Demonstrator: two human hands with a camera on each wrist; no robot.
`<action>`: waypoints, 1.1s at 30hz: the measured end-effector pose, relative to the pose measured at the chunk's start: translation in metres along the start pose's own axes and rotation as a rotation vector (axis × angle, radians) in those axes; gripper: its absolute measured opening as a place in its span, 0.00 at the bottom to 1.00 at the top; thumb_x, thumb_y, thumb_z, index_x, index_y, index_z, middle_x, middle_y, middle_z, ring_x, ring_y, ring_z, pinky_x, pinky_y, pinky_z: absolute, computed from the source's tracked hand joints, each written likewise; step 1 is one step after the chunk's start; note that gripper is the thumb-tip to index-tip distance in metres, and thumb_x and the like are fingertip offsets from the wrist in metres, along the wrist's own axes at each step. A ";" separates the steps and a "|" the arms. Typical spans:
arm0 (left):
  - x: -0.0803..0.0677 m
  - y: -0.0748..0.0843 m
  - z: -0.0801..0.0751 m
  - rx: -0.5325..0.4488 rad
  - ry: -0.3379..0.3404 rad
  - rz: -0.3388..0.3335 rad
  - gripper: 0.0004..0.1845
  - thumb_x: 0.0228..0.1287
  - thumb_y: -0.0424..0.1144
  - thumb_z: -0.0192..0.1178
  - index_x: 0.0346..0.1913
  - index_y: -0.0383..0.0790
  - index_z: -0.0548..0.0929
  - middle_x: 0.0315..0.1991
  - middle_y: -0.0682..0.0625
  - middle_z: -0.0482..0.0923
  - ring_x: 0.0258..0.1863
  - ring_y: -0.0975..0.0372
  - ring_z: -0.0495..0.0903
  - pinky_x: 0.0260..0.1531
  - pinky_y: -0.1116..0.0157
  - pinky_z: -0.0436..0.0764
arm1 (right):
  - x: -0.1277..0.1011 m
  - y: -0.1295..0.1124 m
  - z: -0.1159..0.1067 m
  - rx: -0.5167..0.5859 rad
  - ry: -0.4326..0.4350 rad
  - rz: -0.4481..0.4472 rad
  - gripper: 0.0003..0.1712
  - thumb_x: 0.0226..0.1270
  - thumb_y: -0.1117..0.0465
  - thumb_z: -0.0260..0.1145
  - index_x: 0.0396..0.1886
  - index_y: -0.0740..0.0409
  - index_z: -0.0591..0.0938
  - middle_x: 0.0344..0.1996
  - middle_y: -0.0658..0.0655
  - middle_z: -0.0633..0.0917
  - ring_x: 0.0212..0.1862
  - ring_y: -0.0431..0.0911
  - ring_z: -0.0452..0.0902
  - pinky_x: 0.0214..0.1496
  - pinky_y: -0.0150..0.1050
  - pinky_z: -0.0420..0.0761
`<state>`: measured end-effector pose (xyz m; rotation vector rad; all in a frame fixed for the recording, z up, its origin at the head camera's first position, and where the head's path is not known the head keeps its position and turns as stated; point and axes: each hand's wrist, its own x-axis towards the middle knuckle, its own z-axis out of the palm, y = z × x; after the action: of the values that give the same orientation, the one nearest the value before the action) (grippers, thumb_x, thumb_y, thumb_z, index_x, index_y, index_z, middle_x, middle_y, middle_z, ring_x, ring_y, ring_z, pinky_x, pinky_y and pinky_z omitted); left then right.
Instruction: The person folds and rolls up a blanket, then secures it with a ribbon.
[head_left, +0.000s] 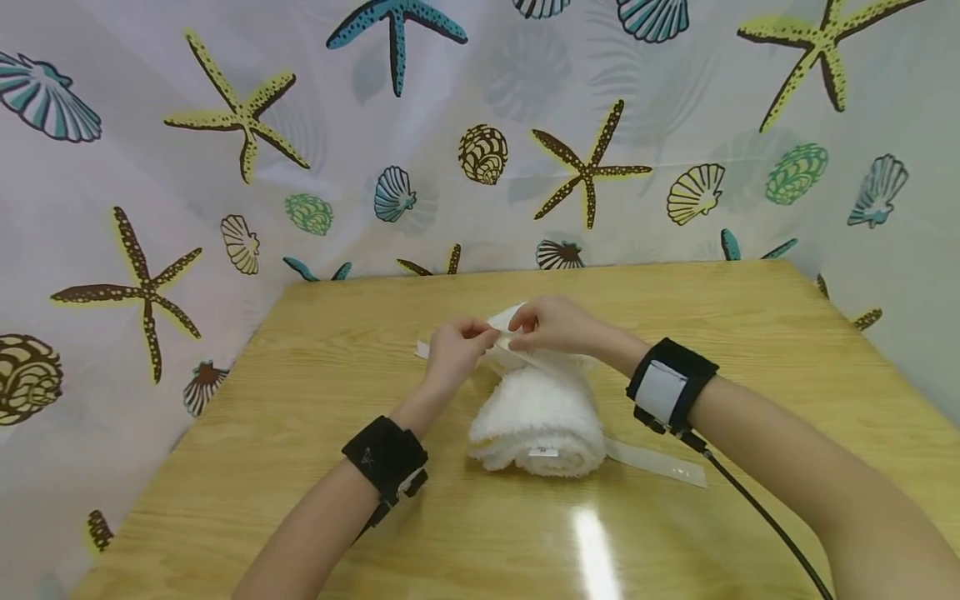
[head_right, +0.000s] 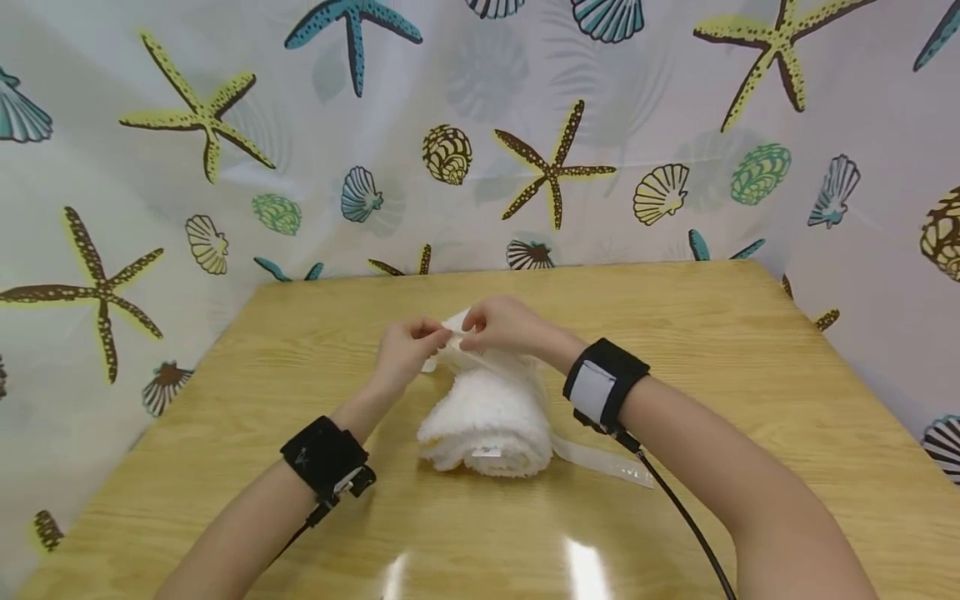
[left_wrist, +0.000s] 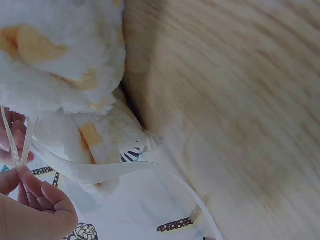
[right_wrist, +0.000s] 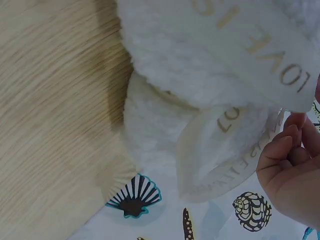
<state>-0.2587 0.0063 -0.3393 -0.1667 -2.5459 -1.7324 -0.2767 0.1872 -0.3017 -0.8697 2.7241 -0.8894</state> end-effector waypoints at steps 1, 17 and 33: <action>0.000 -0.001 -0.001 -0.013 -0.003 0.001 0.07 0.60 0.37 0.63 0.32 0.35 0.83 0.27 0.48 0.79 0.28 0.59 0.75 0.26 0.68 0.73 | 0.004 -0.001 0.001 0.013 -0.012 0.011 0.15 0.59 0.58 0.66 0.43 0.63 0.83 0.26 0.51 0.82 0.29 0.42 0.73 0.32 0.36 0.73; 0.016 -0.038 -0.026 0.300 -0.346 -0.069 0.28 0.54 0.37 0.64 0.59 0.34 0.72 0.57 0.37 0.70 0.55 0.47 0.70 0.50 0.53 0.72 | 0.014 0.001 -0.001 0.156 -0.101 0.122 0.06 0.62 0.62 0.64 0.31 0.60 0.83 0.24 0.51 0.79 0.25 0.42 0.68 0.28 0.35 0.69; 0.007 -0.051 -0.033 0.234 -0.595 -0.073 0.24 0.66 0.43 0.55 0.60 0.34 0.69 0.55 0.43 0.71 0.57 0.53 0.69 0.54 0.55 0.68 | 0.016 -0.006 -0.011 -0.007 -0.130 -0.010 0.06 0.63 0.63 0.61 0.28 0.58 0.80 0.22 0.50 0.76 0.23 0.42 0.67 0.28 0.35 0.67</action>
<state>-0.2724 -0.0425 -0.3731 -0.6753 -3.1732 -1.5640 -0.2904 0.1800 -0.2888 -0.9098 2.6159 -0.7963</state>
